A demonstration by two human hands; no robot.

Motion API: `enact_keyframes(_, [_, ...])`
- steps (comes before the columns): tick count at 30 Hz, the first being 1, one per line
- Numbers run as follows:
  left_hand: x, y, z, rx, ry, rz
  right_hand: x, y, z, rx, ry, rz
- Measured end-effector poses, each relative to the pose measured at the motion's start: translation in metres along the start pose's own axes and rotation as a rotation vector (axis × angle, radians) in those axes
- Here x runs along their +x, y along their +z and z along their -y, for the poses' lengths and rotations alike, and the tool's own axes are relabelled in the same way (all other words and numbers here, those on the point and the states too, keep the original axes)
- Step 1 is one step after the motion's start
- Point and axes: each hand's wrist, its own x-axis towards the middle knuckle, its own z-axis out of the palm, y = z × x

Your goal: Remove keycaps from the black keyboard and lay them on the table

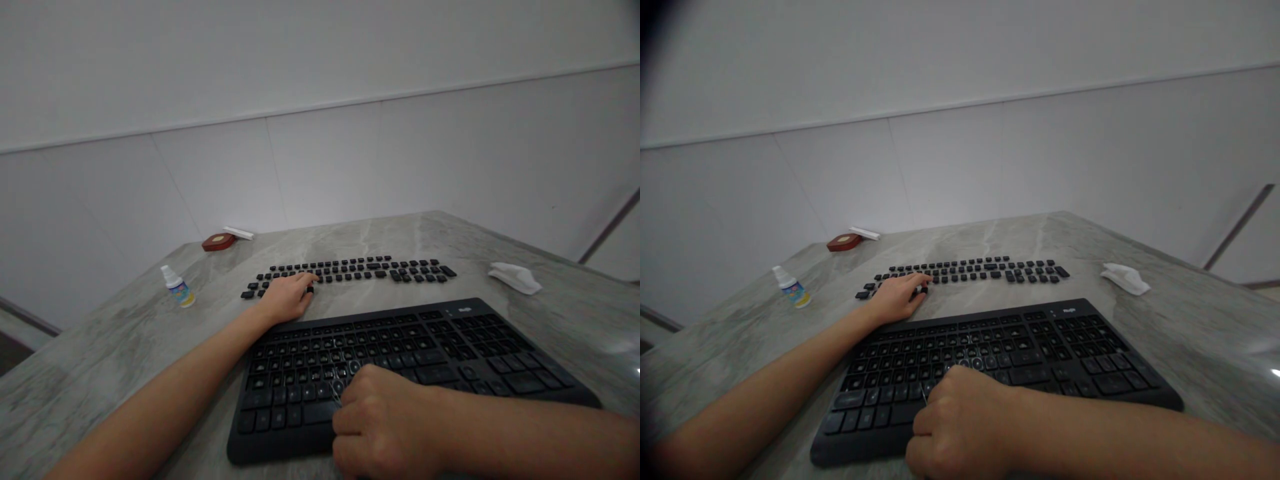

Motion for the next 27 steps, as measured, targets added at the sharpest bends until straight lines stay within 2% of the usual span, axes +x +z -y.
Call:
enact_keyframes(9, [0.0008,0.0033,0.0022,-0.005,0.008,-0.004,0.0011,-0.0036,0.0010,0.003,0.005,0.046])
enact_keyframes(27, [0.0002,0.0038,0.0033,0.002,0.010,-0.003,0.0001,0.0000,-0.0002,-0.030,-0.008,0.018])
